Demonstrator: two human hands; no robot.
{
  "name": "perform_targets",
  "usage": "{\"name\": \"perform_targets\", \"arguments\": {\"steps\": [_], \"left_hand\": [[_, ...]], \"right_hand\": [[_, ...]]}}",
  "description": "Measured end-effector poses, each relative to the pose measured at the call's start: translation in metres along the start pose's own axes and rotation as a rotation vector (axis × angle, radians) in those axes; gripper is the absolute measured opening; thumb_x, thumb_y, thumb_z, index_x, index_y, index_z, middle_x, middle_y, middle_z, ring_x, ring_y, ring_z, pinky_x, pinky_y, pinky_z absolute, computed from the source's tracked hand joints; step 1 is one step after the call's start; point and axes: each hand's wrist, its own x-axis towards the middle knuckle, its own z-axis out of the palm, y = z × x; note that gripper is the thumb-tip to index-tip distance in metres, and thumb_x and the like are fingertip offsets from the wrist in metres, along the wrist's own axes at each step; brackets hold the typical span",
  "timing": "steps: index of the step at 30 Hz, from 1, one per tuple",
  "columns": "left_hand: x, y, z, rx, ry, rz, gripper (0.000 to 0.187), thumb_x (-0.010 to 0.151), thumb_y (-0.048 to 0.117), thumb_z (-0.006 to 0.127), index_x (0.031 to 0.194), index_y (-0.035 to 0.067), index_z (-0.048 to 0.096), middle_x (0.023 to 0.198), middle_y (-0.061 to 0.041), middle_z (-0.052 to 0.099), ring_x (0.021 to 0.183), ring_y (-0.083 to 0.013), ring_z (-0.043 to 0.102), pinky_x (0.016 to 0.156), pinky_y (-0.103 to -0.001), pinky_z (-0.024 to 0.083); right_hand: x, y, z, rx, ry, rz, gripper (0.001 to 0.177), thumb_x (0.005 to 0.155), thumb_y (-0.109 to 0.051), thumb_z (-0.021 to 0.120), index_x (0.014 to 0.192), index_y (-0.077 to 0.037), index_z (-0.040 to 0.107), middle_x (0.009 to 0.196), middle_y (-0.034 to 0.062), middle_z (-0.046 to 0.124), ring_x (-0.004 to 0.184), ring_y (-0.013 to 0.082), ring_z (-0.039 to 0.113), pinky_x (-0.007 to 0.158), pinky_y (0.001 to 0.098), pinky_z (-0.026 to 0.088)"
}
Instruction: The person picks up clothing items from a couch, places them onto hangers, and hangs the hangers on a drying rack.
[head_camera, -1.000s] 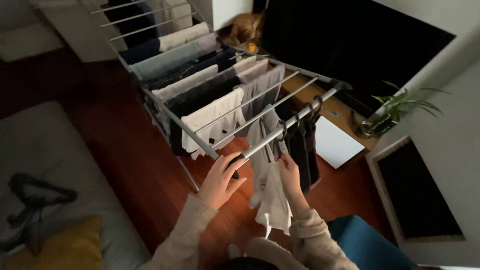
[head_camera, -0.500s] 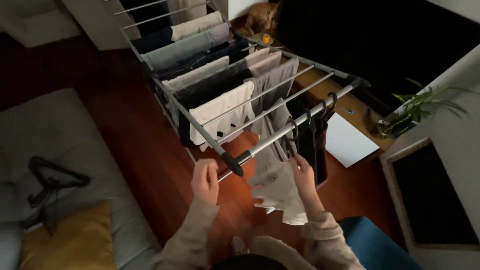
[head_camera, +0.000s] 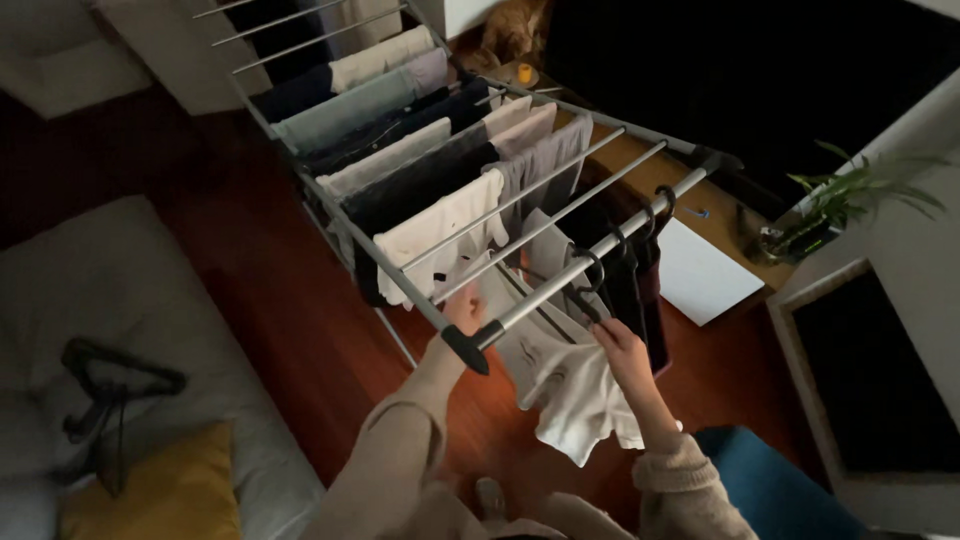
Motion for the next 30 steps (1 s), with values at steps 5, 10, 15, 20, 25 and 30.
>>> {"name": "perform_targets", "arguments": {"steps": [5,10,15,20,25,30], "left_hand": [[0.102,-0.039,0.001,0.862,0.286,1.260,0.057,0.101,0.022,0.069,0.147,-0.005,0.049,0.140,-0.029,0.056,0.123,-0.0389,0.059,0.100,-0.047,0.053],[0.131,-0.013,0.001,0.151,-0.207,0.385,0.024,0.095,0.023,0.070,0.117,0.012,0.071,0.111,-0.010,0.072,0.099,-0.0297,0.071,0.084,-0.041,0.057],[0.163,-0.028,0.007,0.866,0.041,0.800,0.013,0.092,0.030,0.067,0.105,0.028,0.071,0.087,0.007,0.075,0.079,-0.0174,0.075,0.065,-0.033,0.063],[0.061,0.073,0.023,0.890,0.065,0.965,0.016,0.099,0.006,0.061,0.109,0.005,0.074,0.093,-0.014,0.076,0.089,-0.0311,0.075,0.077,-0.041,0.064],[0.029,0.074,0.047,0.923,-0.194,0.867,0.017,0.095,0.017,0.068,0.111,0.016,0.071,0.099,-0.007,0.071,0.102,-0.0252,0.070,0.093,-0.040,0.056],[0.011,0.102,0.054,0.605,-0.238,0.117,0.045,0.090,0.060,0.059,0.066,0.024,0.047,0.067,0.003,0.057,0.074,-0.0199,0.062,0.085,-0.033,0.047]], "right_hand": [[0.000,0.002,0.011,-0.014,0.028,0.030,0.035,0.097,-0.018,0.074,0.125,0.003,0.073,0.125,0.0255,0.071,0.130,0.0410,0.058,0.111,0.0527,0.046],[0.011,0.020,0.012,-0.068,0.051,-0.003,0.036,0.096,-0.019,0.075,0.125,0.003,0.073,0.125,0.0250,0.071,0.130,0.0390,0.058,0.111,0.0504,0.046],[0.017,0.048,0.017,-0.182,0.110,-0.064,0.028,0.097,-0.015,0.074,0.118,0.002,0.075,0.120,0.0240,0.073,0.125,0.0374,0.062,0.108,0.0496,0.049],[0.012,0.030,0.019,-0.344,0.157,-0.131,0.027,0.101,-0.017,0.068,0.118,0.003,0.075,0.115,0.0228,0.075,0.117,0.0391,0.067,0.103,0.0476,0.053],[0.015,0.030,0.025,-0.310,0.202,-0.184,0.025,0.102,-0.016,0.069,0.120,0.000,0.075,0.114,0.0184,0.076,0.111,0.0369,0.070,0.094,0.0450,0.058],[0.005,0.007,0.021,-0.253,0.233,-0.196,0.028,0.096,-0.016,0.075,0.122,-0.006,0.074,0.112,0.0111,0.076,0.111,0.0293,0.071,0.092,0.0414,0.060]]}}
